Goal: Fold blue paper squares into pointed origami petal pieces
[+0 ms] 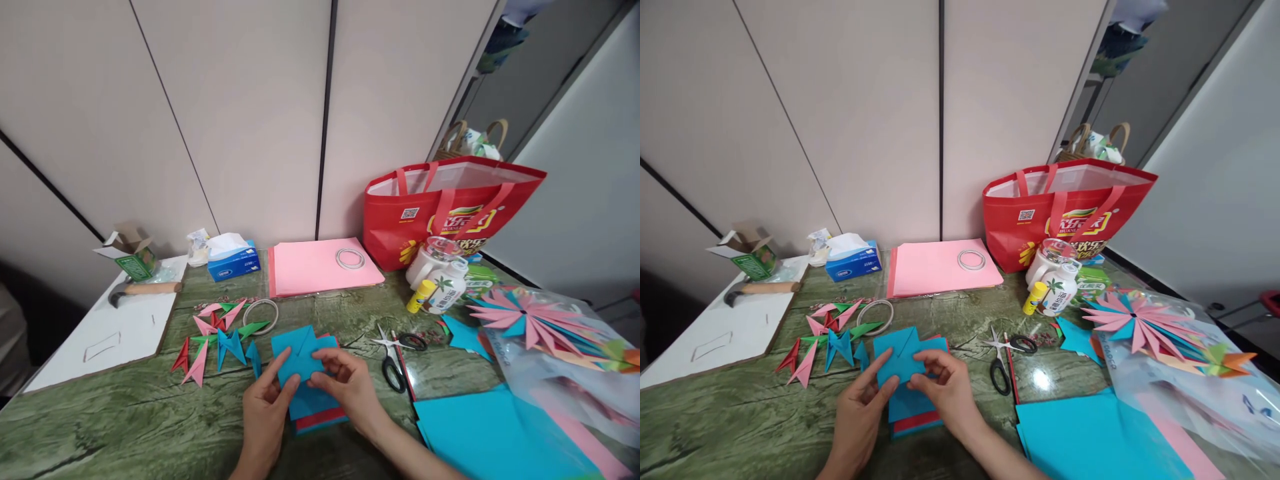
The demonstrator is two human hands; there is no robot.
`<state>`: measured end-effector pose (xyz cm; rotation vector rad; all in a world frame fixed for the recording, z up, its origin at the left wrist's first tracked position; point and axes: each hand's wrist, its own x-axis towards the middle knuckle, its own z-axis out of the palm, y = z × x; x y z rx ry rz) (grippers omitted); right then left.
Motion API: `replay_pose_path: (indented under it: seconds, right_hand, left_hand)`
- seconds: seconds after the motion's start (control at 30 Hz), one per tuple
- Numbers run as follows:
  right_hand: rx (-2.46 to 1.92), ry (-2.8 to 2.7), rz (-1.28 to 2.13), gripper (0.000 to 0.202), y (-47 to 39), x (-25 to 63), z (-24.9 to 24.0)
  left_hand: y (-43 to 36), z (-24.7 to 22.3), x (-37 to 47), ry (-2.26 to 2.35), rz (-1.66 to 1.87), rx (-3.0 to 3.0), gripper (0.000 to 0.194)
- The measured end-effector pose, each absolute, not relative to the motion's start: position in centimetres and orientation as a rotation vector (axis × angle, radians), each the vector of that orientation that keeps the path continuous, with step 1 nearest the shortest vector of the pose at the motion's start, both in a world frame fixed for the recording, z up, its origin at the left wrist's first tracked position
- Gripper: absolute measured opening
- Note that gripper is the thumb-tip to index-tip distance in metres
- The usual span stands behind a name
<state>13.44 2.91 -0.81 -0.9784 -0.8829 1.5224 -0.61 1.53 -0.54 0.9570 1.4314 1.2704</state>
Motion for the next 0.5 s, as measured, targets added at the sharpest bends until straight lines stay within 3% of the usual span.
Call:
replay_pose_path:
  seconds: [0.27,0.5]
  right_hand:
    - [-0.987,-1.018,1.450,0.018,2.6,13.2,-0.5]
    - [-1.097,-1.054,1.361,0.020,2.8,13.3,-1.5]
  left_hand:
    - [1.0,-0.5,-0.3,1.523,1.279,1.063,0.047]
    - [0.9,-0.9,0.2,1.393,1.258,1.012,0.054]
